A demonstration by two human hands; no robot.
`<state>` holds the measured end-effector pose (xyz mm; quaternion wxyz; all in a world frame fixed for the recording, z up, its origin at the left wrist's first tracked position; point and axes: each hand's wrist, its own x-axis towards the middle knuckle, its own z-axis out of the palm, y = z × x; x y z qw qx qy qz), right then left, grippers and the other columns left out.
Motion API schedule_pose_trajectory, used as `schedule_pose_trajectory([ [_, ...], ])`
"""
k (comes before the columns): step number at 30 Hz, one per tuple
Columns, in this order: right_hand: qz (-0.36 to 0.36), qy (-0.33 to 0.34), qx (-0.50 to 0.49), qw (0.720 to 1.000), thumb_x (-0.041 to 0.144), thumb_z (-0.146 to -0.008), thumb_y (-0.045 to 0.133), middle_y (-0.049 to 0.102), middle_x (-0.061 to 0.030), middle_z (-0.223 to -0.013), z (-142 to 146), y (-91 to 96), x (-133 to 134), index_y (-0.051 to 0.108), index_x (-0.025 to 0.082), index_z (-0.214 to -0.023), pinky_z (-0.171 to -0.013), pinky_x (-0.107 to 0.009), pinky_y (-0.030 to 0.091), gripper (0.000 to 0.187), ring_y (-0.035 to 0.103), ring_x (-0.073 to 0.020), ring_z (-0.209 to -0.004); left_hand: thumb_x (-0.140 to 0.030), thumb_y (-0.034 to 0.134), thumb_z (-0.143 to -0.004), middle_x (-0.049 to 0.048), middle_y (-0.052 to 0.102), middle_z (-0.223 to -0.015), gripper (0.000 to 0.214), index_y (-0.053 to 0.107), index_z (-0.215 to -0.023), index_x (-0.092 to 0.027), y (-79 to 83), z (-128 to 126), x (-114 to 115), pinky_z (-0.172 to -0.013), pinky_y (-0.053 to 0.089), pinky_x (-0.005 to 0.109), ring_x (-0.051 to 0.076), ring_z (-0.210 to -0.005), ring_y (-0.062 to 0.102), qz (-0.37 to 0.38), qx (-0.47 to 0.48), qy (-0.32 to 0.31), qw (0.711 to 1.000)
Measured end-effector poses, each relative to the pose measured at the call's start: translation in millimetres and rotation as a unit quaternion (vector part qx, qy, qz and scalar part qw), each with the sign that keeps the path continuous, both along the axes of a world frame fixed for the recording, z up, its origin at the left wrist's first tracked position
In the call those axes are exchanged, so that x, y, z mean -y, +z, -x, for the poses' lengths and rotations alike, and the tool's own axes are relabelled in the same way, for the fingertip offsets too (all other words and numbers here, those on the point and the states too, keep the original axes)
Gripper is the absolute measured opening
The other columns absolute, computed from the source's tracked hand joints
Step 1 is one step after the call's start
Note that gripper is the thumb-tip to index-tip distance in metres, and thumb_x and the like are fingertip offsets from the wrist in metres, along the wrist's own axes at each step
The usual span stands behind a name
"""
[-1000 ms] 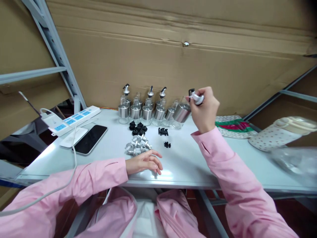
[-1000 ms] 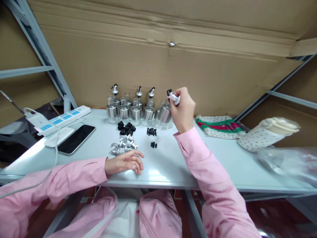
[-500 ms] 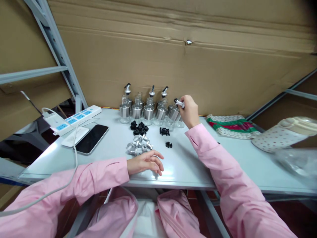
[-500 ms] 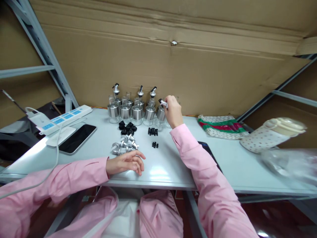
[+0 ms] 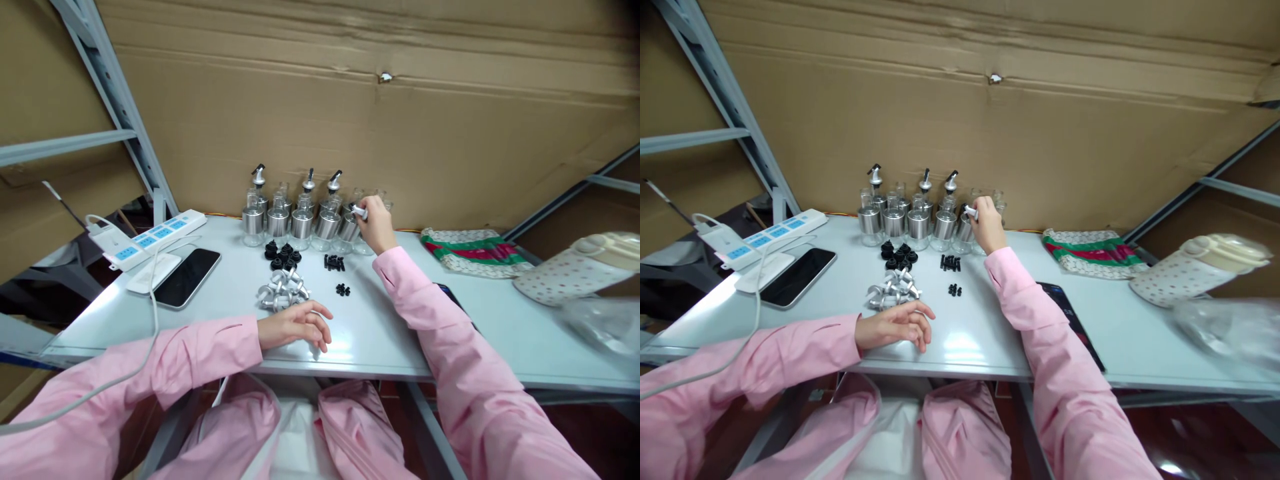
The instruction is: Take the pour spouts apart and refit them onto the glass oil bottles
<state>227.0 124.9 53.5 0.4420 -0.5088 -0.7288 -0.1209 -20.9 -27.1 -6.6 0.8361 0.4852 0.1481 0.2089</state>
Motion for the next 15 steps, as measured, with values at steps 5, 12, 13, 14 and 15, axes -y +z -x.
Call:
schedule_pose_trajectory([
  [5,-0.133,0.016,-0.092,0.987,0.022,-0.076,0.05,0.042,-0.012,-0.102,23.3,-4.2,35.3,0.043,0.019,-0.09,-0.087,-0.043,0.039,0.016,0.046,-0.0237,-0.101,-0.029,0.075,-0.068,0.0044,0.064,-0.082,0.048,0.048,-0.105,-0.015,-1.1,-0.7,-1.0,-0.072,0.041,0.033,0.017,-0.072,0.064,0.008,0.007,0.003,1.0],
  [12,-0.058,0.229,-0.1,0.966,0.021,-0.081,0.053,0.043,-0.0024,-0.079,86.2,-6.3,123.3,0.054,0.019,-0.082,-0.065,-0.029,0.043,0.003,0.046,-0.0143,-0.07,-0.035,0.072,-0.071,0.005,0.065,-0.085,0.051,0.045,-0.11,-0.017,2.0,0.1,-1.5,-0.072,0.042,0.032,0.017,-0.073,0.065,0.025,0.031,0.007,0.999],
  [13,-0.03,0.267,-0.105,0.957,0.021,-0.081,0.053,0.044,-0.001,-0.075,89.9,-7.3,130.4,0.054,0.019,-0.079,-0.061,-0.027,0.042,0.003,0.045,-0.0125,-0.065,-0.036,0.072,-0.07,0.005,0.065,-0.085,0.051,0.046,-0.11,-0.017,2.2,0.2,-1.7,-0.073,0.043,0.033,0.017,-0.073,0.065,0.024,0.038,0.006,0.999],
  [14,0.002,0.3,-0.107,0.948,0.021,-0.081,0.053,0.044,0.0003,-0.071,91.8,-8.7,135.3,0.052,0.018,-0.076,-0.058,-0.025,0.04,0.006,0.043,-0.0111,-0.062,-0.037,0.073,-0.069,0.0051,0.066,-0.084,0.05,0.048,-0.107,-0.016,2.3,0.1,-2.0,-0.073,0.044,0.033,0.018,-0.073,0.065,0.024,0.044,0.004,0.999],
  [15,0.037,0.323,-0.109,0.939,0.021,-0.081,0.054,0.044,0.0013,-0.068,92.3,-10.5,138.0,0.051,0.018,-0.073,-0.056,-0.024,0.039,0.009,0.042,-0.0102,-0.059,-0.038,0.074,-0.068,0.0056,0.066,-0.083,0.047,0.051,-0.103,-0.015,2.1,-0.1,-2.2,-0.072,0.045,0.033,0.018,-0.073,0.065,0.023,0.045,0.003,0.999],
])
